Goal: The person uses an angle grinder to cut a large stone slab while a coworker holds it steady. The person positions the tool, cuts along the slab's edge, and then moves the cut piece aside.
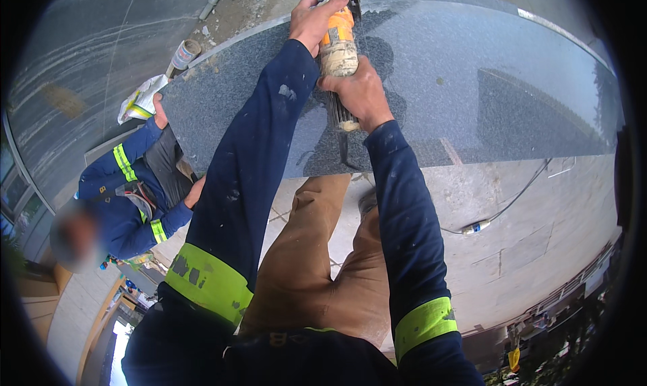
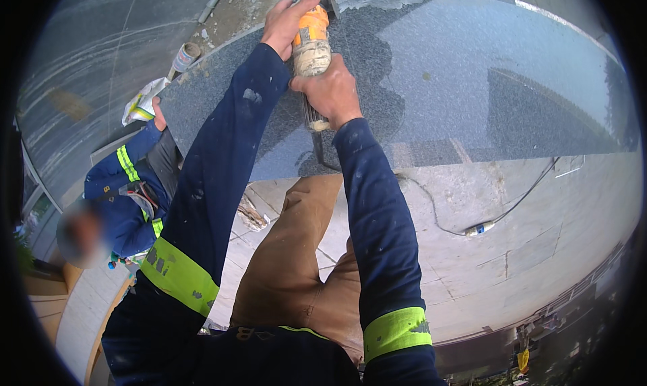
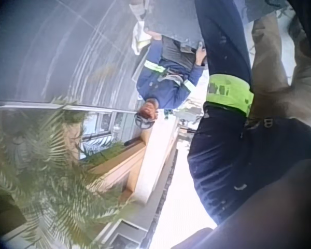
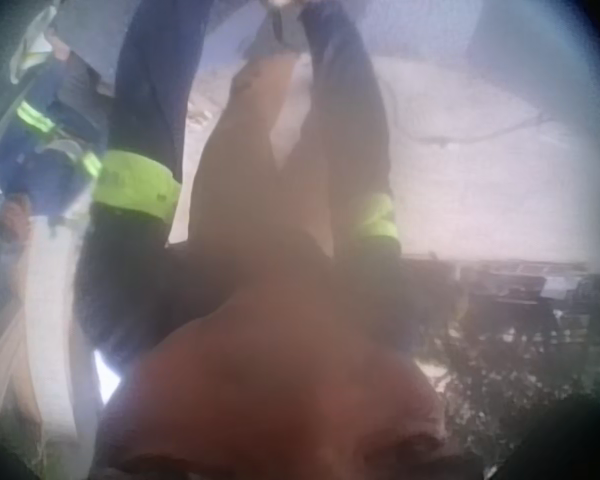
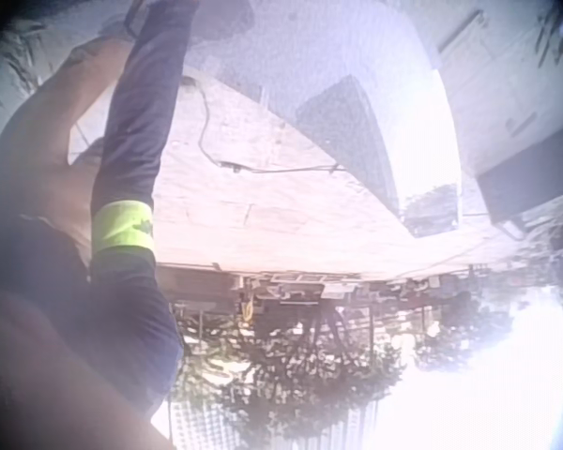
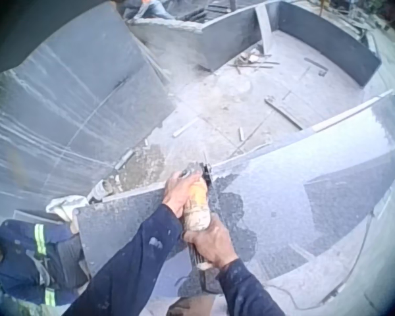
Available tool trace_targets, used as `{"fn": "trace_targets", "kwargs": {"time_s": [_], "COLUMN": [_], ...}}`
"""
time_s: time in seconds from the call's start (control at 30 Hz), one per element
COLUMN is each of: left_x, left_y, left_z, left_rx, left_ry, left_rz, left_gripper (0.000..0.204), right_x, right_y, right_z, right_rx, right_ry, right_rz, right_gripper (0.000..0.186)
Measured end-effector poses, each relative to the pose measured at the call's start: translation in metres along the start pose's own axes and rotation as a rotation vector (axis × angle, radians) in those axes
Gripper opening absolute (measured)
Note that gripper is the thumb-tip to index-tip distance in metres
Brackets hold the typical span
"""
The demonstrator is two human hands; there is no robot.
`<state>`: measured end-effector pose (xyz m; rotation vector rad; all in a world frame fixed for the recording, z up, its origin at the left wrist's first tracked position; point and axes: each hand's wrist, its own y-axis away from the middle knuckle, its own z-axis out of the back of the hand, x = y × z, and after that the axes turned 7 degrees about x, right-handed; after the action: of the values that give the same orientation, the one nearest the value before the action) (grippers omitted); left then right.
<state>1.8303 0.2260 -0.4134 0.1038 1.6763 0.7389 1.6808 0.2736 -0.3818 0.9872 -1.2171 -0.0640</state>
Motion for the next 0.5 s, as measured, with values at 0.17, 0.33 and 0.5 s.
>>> {"fn": "trace_targets", "kwargs": {"time_s": [0.17,0.33,0.5], "left_x": [-0.004,-0.001,-0.003], "left_y": [-0.009,-0.016,-0.019], "left_z": [0.001,0.002,0.003], "left_rx": [0.022,0.011,0.098], "left_ry": [-0.011,0.021,0.067], "left_rz": [0.045,0.038,0.037], "left_gripper": [0.060,0.053,0.045], "right_x": [-0.002,0.002,0.008], "right_y": [-0.010,-0.017,-0.015], "right_z": [0.001,0.003,0.004], "right_rx": [0.018,0.037,0.036], "right_ry": [-0.056,-0.053,-0.074], "right_rz": [0.012,-0.001,-0.027], "right_gripper": [0.062,0.062,0.061]}}
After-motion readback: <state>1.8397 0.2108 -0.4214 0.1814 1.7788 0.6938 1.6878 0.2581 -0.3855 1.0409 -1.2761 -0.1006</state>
